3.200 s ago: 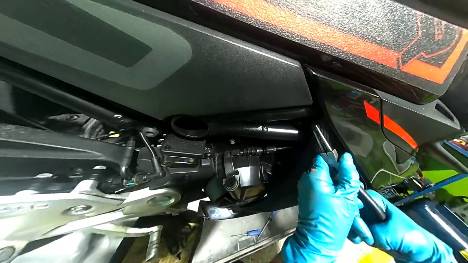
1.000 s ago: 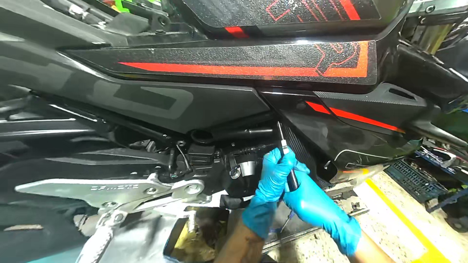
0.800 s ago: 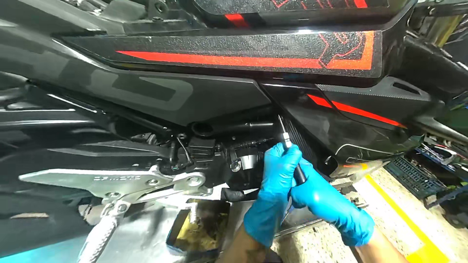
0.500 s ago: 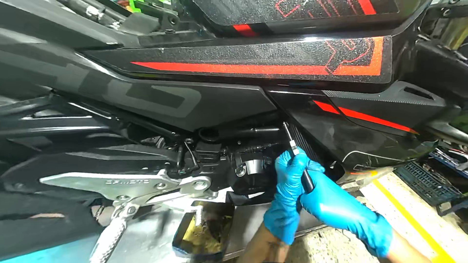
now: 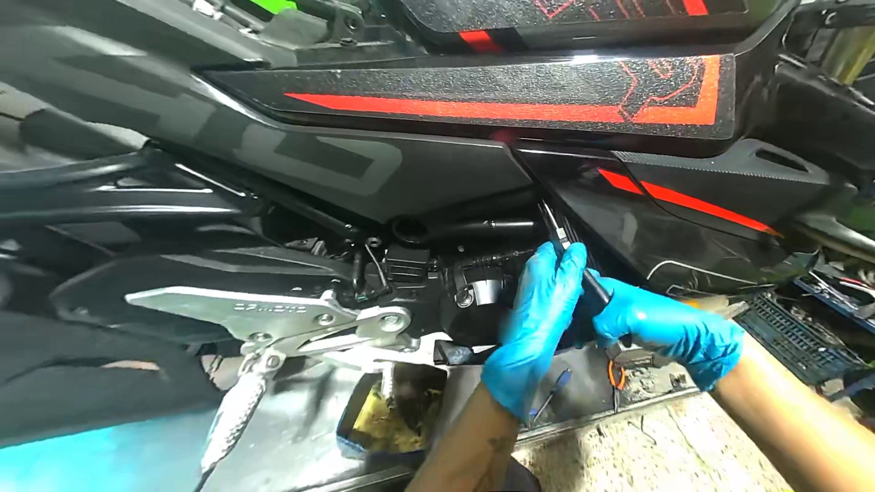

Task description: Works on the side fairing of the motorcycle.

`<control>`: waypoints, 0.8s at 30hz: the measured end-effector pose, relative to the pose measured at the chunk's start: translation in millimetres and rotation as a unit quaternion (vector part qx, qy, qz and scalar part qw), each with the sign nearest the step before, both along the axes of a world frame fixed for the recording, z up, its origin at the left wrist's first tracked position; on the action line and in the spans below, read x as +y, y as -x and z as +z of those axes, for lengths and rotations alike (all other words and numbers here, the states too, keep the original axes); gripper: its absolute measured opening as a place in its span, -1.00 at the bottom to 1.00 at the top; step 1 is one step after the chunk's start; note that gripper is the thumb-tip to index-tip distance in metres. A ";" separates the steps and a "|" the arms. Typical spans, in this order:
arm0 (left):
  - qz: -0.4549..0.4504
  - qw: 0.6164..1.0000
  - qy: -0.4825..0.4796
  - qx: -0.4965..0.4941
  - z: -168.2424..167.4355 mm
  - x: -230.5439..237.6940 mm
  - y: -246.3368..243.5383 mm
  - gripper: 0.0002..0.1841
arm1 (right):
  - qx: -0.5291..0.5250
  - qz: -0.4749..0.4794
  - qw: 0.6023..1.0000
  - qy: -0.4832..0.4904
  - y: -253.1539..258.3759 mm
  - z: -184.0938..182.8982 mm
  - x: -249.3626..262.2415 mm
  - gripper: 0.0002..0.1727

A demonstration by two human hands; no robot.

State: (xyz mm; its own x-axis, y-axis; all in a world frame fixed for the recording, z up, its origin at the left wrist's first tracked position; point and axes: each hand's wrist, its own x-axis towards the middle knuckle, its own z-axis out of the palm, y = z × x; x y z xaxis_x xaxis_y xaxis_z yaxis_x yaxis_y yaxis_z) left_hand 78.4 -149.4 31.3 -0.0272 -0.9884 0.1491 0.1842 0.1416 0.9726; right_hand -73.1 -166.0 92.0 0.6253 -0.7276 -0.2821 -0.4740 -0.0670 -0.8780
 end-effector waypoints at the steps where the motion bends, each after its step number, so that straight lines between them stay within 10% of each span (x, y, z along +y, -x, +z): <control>1: 0.008 1.000 0.000 0.003 2.3 0.6 2.5 -0.55 | 0.007 -0.001 1.000 -0.006 1.7 7.9 -1.2 -0.56; 14: -0.021 0.998 -0.051 0.018 11.8 -4.4 -12.5 -0.64 | -0.101 -0.124 0.986 0.053 -32.5 -18.6 29.1 -0.80; 24: -0.114 0.988 -0.042 -0.097 45.0 -7.4 -87.2 -0.82 | -0.402 -0.327 0.853 0.070 -161.2 -75.2 45.6 -0.71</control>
